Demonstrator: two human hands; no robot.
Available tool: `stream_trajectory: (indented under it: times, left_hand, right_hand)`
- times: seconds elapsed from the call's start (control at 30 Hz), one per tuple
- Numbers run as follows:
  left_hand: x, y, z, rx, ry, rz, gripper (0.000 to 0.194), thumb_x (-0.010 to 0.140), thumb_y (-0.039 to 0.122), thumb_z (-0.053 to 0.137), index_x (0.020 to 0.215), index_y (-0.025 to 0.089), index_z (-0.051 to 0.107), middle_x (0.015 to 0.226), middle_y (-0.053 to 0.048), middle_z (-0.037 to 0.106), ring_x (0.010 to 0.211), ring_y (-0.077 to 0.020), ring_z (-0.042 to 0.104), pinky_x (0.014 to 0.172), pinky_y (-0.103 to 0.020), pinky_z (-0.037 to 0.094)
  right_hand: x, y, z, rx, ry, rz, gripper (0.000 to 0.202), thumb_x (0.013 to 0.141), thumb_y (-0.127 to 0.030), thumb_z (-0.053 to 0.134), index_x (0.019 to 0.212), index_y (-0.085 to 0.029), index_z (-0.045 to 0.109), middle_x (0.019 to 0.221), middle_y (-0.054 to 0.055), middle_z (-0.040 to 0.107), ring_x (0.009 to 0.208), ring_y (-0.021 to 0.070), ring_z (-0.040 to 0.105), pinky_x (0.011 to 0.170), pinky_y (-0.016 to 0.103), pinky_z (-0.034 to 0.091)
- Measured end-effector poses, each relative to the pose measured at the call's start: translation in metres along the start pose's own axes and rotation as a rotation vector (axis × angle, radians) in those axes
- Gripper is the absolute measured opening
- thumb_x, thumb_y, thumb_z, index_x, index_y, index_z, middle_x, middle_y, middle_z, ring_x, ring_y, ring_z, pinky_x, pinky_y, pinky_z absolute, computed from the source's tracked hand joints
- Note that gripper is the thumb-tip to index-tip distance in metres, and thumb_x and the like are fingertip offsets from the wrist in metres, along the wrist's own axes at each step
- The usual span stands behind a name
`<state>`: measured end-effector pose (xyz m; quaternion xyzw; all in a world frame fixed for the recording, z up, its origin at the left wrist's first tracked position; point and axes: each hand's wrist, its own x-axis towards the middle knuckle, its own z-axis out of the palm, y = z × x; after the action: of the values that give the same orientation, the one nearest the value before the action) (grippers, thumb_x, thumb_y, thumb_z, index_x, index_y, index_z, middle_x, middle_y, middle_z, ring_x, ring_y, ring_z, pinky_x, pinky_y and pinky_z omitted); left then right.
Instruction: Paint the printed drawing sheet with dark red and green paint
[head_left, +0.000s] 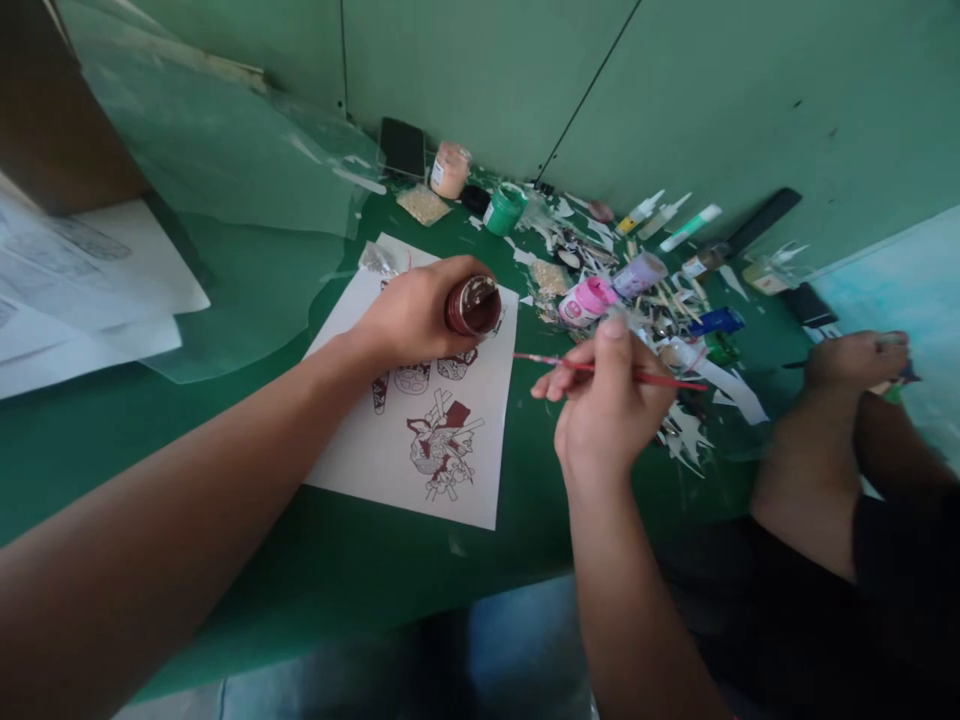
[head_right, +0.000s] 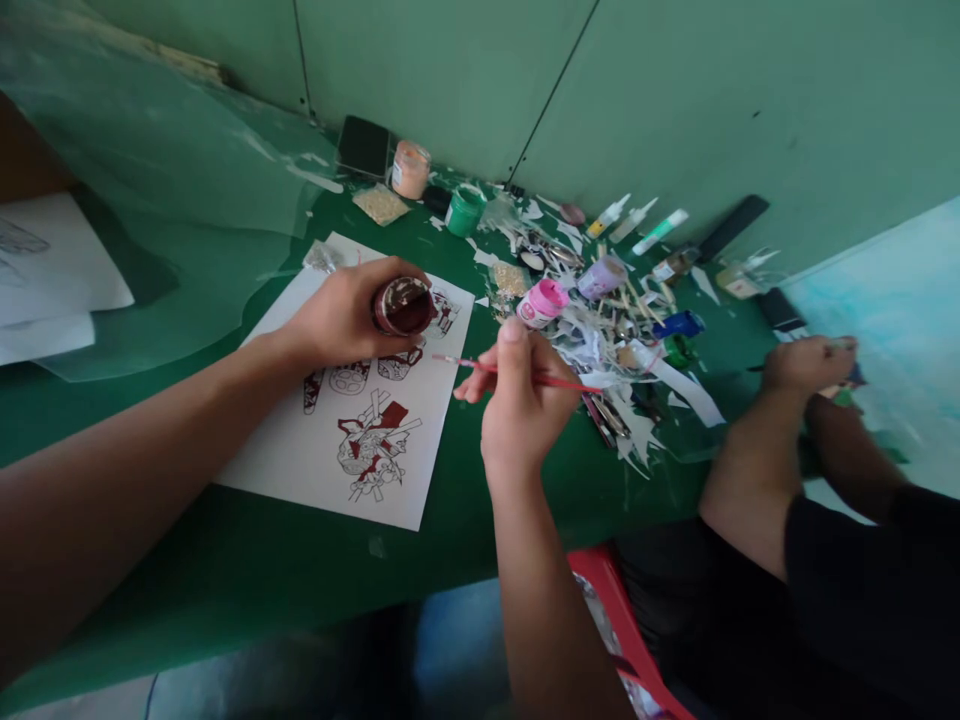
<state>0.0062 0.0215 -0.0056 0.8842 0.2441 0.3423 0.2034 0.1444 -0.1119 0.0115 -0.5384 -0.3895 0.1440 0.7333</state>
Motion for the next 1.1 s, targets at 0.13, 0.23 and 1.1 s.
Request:
stream_trajectory:
  times: [0.13,0.23,1.1]
  left_hand:
    - [0.0,0.0,0.001,0.009,-0.005,0.068,0.049,0.07,0.029,0.067,0.118,0.018,0.06,0.113,-0.007,0.07,0.101,-0.0252,0.068,0.081,-0.033,0.052]
    - [0.001,-0.001,0.0,0.02,-0.004,0.092,0.05,0.069,0.028,0.067,0.118,0.018,0.06,0.113,-0.007,0.07,0.101,-0.0254,0.068,0.079,-0.032,0.052]
    - [0.007,-0.002,0.006,-0.006,0.098,-0.075,0.05,0.063,0.032,0.071,0.11,0.022,0.06,0.106,-0.004,0.071,0.095,-0.0254,0.067,0.082,-0.038,0.052]
  right_hand:
    - [0.019,0.003,0.02,-0.06,-0.037,-0.047,0.037,0.09,-0.042,0.057,0.058,-0.022,0.053,0.043,-0.008,0.05,0.033,0.0067,0.049,0.037,0.021,0.046]
    - [0.02,0.008,0.027,-0.172,-0.106,-0.045,0.036,0.09,-0.042,0.057,0.06,-0.022,0.054,0.047,-0.007,0.053,0.035,0.006,0.051,0.037,0.02,0.044]
    - [-0.041,0.01,-0.013,-0.245,-0.306,0.262,0.044,0.085,-0.041,0.064,0.047,-0.021,0.052,0.037,-0.006,0.048,0.031,0.0065,0.05,0.034,0.019,0.043]
